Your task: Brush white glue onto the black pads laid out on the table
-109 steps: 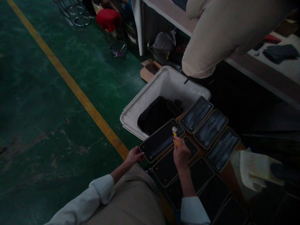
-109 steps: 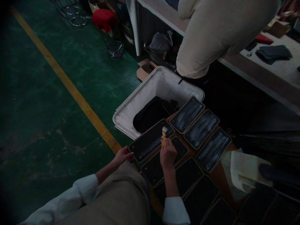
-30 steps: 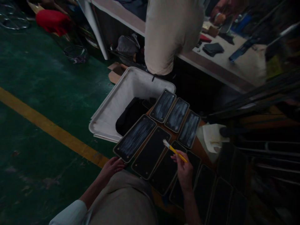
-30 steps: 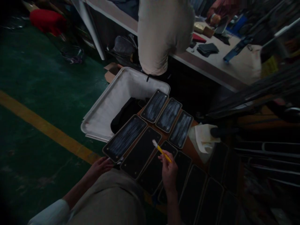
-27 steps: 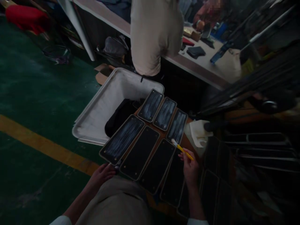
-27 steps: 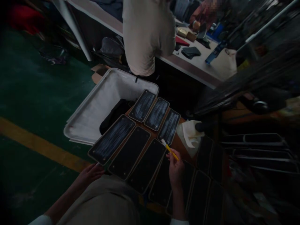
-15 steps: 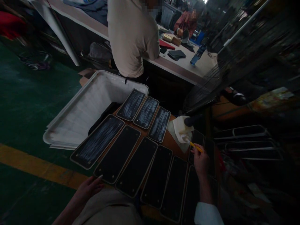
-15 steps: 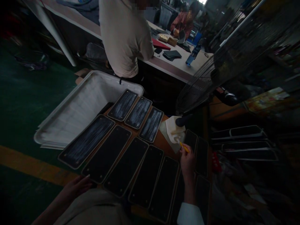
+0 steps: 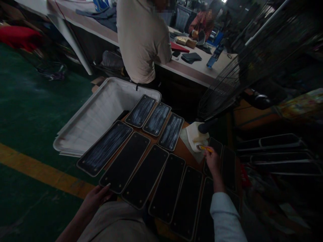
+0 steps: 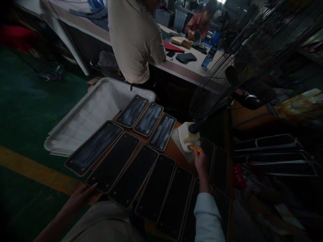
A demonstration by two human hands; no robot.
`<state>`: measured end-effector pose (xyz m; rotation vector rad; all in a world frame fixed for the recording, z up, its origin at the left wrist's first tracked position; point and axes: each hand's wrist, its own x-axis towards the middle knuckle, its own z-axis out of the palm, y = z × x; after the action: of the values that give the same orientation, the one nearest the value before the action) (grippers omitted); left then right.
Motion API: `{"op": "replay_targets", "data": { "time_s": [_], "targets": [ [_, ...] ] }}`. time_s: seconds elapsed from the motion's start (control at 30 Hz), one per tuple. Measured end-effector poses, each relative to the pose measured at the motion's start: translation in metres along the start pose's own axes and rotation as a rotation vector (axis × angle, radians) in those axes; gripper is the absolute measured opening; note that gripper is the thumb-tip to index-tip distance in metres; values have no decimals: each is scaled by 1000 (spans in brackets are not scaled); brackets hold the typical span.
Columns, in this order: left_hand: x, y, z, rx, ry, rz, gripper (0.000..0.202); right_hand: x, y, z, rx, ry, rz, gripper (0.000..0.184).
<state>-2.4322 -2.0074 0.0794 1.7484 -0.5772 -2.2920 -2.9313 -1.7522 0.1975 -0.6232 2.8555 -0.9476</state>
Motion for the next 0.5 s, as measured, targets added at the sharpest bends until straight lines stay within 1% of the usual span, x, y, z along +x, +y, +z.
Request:
{"op": "replay_targets", "data": {
  "time_s": [0.1, 0.23, 0.37, 0.5],
  "targets": [
    [-5, 2, 5, 8, 32, 12, 19, 3, 10, 3, -1, -33, -3, 48],
    [-9, 4, 10, -13, 43, 2, 20, 5, 15, 1, -15, -49, -16, 49],
    [-4, 2, 6, -15, 47, -1, 22, 2, 9, -4, -51, -74, -82, 46],
    [3, 0, -2, -1, -5, -27, 25, -13, -3, -11, -120, -134, -180, 34]
  ]
}}
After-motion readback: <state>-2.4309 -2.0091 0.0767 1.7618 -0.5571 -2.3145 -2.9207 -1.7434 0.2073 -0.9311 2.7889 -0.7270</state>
